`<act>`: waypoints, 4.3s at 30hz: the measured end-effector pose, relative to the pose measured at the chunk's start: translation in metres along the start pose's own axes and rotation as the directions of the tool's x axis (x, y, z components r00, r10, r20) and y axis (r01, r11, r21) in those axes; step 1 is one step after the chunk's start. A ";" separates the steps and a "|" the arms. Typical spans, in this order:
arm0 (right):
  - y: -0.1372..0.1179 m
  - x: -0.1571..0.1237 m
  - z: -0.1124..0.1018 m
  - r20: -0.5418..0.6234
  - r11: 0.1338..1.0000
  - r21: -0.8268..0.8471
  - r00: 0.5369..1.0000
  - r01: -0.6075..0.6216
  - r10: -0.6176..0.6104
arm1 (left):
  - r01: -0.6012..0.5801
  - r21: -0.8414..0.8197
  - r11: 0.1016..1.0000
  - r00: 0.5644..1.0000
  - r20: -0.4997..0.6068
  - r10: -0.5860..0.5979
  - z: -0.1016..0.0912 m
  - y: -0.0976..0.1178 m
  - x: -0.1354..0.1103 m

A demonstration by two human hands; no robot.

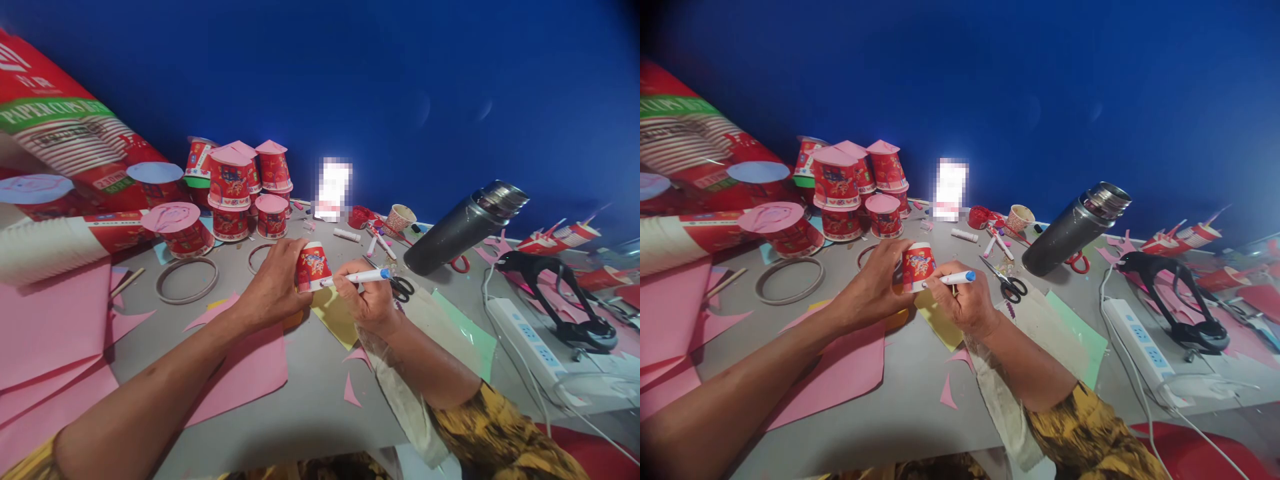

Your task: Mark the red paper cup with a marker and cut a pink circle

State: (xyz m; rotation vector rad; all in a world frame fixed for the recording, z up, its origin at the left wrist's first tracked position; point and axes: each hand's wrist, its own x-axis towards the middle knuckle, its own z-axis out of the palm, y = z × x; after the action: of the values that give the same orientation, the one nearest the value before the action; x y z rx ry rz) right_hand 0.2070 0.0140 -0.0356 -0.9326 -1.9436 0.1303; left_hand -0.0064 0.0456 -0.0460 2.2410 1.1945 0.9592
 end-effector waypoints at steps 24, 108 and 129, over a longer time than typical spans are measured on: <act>0.003 0.002 -0.003 -0.077 0.997 -0.047 0.995 -0.063 0.060 | -0.020 0.011 1.000 1.000 -0.011 0.020 0.002 -0.006 -0.001; 0.000 -0.002 0.000 0.036 0.998 0.011 0.998 -0.056 0.055 | -0.024 0.022 0.999 1.000 0.002 0.024 0.002 -0.002 -0.001; 0.004 -0.002 0.000 -0.101 0.995 0.061 0.992 -0.074 0.080 | -0.033 0.006 0.999 0.999 -0.026 0.033 0.002 -0.003 -0.001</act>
State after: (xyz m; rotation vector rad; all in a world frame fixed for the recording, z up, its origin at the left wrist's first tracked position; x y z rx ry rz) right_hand 0.2099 0.0158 -0.0389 -0.9580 -1.8006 0.1781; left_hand -0.0065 0.0464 -0.0497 2.2657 1.1758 1.0023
